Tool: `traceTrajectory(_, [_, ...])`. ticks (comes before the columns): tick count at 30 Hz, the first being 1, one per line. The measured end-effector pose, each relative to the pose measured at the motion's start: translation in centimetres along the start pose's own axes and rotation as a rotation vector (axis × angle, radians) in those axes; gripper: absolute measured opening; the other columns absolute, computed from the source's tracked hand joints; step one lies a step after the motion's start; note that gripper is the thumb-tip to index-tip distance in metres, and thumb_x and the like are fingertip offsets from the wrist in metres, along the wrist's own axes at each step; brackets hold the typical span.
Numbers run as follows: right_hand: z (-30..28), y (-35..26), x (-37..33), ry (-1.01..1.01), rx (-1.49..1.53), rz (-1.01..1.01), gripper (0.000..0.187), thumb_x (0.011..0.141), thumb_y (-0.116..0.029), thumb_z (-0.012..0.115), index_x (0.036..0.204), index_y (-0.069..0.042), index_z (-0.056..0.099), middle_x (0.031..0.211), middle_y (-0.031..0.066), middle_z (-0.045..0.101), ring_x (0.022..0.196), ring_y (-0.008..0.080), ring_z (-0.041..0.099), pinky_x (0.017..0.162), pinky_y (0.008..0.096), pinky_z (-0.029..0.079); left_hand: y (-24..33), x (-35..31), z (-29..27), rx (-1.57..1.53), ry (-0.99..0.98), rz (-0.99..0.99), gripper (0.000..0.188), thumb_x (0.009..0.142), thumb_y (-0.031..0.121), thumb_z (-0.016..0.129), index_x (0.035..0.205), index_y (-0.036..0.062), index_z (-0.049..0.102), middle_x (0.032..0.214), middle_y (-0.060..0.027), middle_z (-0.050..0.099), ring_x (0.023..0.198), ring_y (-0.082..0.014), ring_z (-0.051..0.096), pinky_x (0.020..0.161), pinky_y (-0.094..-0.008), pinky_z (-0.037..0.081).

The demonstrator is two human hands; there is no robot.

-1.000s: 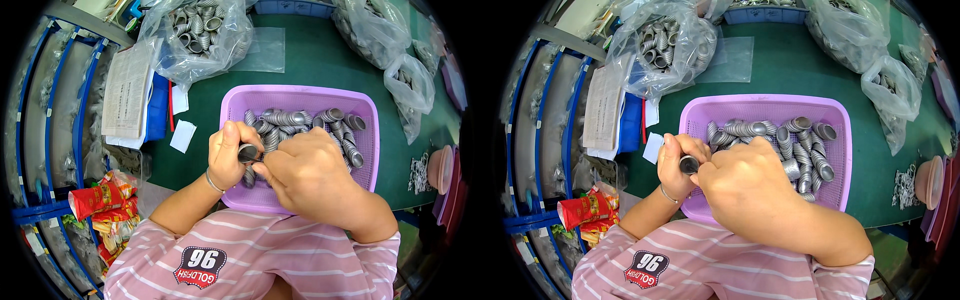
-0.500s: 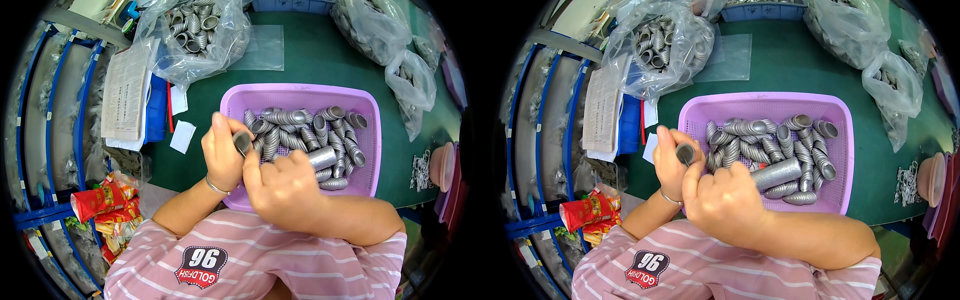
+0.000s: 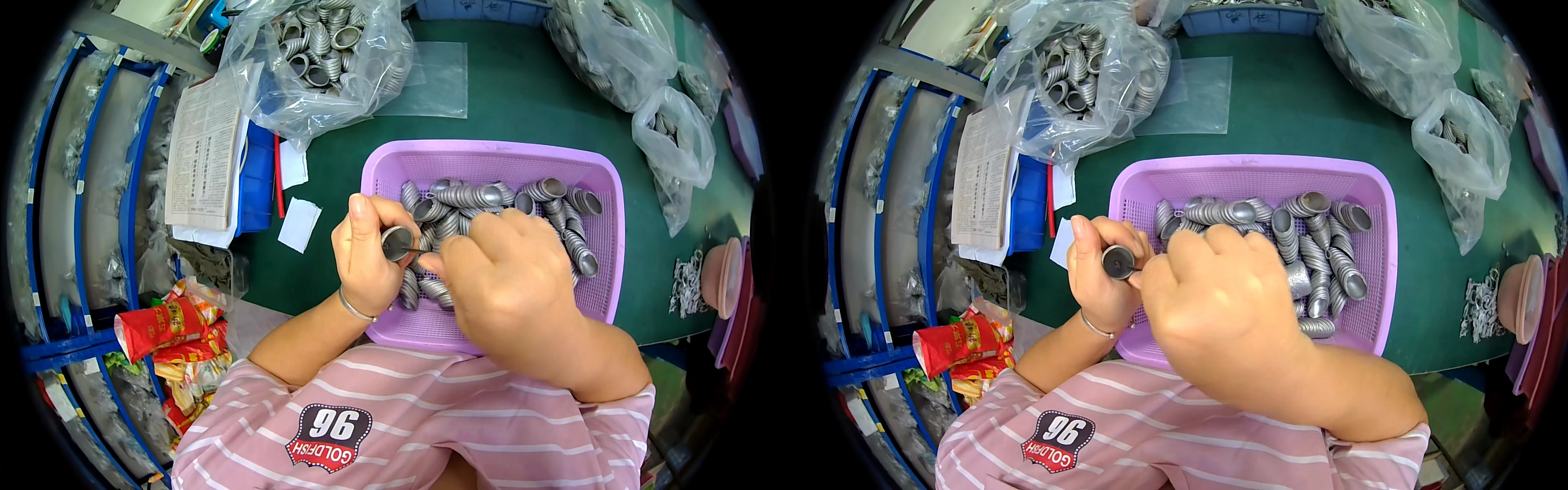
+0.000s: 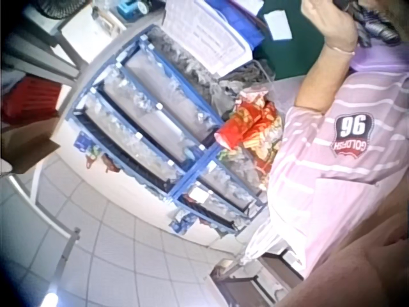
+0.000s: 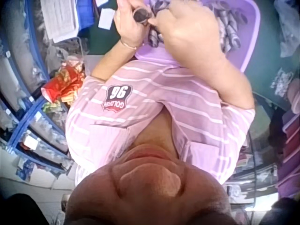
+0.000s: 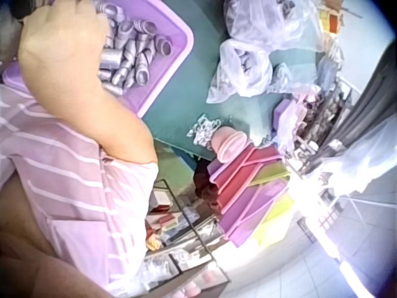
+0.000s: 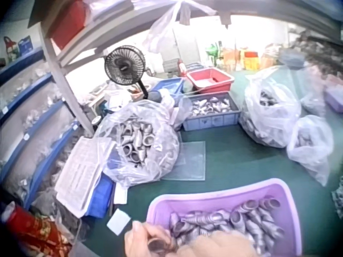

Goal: The person assembles small, coiled metal springs by hand, inserting them into a cylindrical metal tube. They repeatedly pick up springs from a purple basket, align them with the tube, and push them inside. The person occasionally uses a small tool to adjust the springs within the tube. The task is performed at a workbench with various supplies visible in the background.

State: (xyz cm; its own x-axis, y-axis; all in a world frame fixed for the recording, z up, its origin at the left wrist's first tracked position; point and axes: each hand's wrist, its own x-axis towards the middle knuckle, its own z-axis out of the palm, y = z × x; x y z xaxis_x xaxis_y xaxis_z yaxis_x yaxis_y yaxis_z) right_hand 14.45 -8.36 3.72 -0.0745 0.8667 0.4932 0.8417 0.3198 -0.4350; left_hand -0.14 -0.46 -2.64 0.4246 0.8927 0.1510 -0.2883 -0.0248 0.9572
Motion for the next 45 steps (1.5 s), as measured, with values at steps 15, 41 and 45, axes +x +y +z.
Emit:
traceTrajectory(15, [0.7,-0.4,-0.1,-0.064,0.114,0.072,0.024,0.076,-0.012,0.071,0.062,-0.006,0.053,0.055,0.009,0.051,0.046,0.027,0.053,0.043,0.0376,0.042,-0.4,-0.5,-0.3,0.096,-0.019,0.034,0.058,0.106,0.035,0.024,0.077,-0.0019,0.057,0.068,-0.0092,0.058,0.053,-0.0098,0.048,0.054,-0.0231,0.039])
traceTrajectory(41, [0.8,2.6,1.5,-0.423,0.731,0.408,0.024,0.084,-0.02,0.064,0.067,-0.002,0.065,0.065,0.0179,0.06,0.062,0.0361,0.061,0.059,0.044,0.049,0.4,-0.4,-0.2,0.08,-0.114,-0.091,0.058,0.105,0.039,0.024,0.072,0.0005,0.053,0.056,-0.0086,0.049,0.046,-0.0115,0.041,0.044,-0.0251,0.033])
traceTrajectory(45, [1.1,1.8,0.0,-0.191,0.255,0.119,0.018,0.083,-0.016,0.065,0.072,-0.003,0.062,0.063,0.0085,0.055,0.057,0.0264,0.057,0.051,0.037,0.042,0.3,-0.1,0.1,0.143,-0.092,-0.084,0.056,0.105,0.038,0.027,0.074,0.0008,0.055,0.059,-0.0042,0.052,0.047,-0.0068,0.044,0.044,-0.0212,0.035])
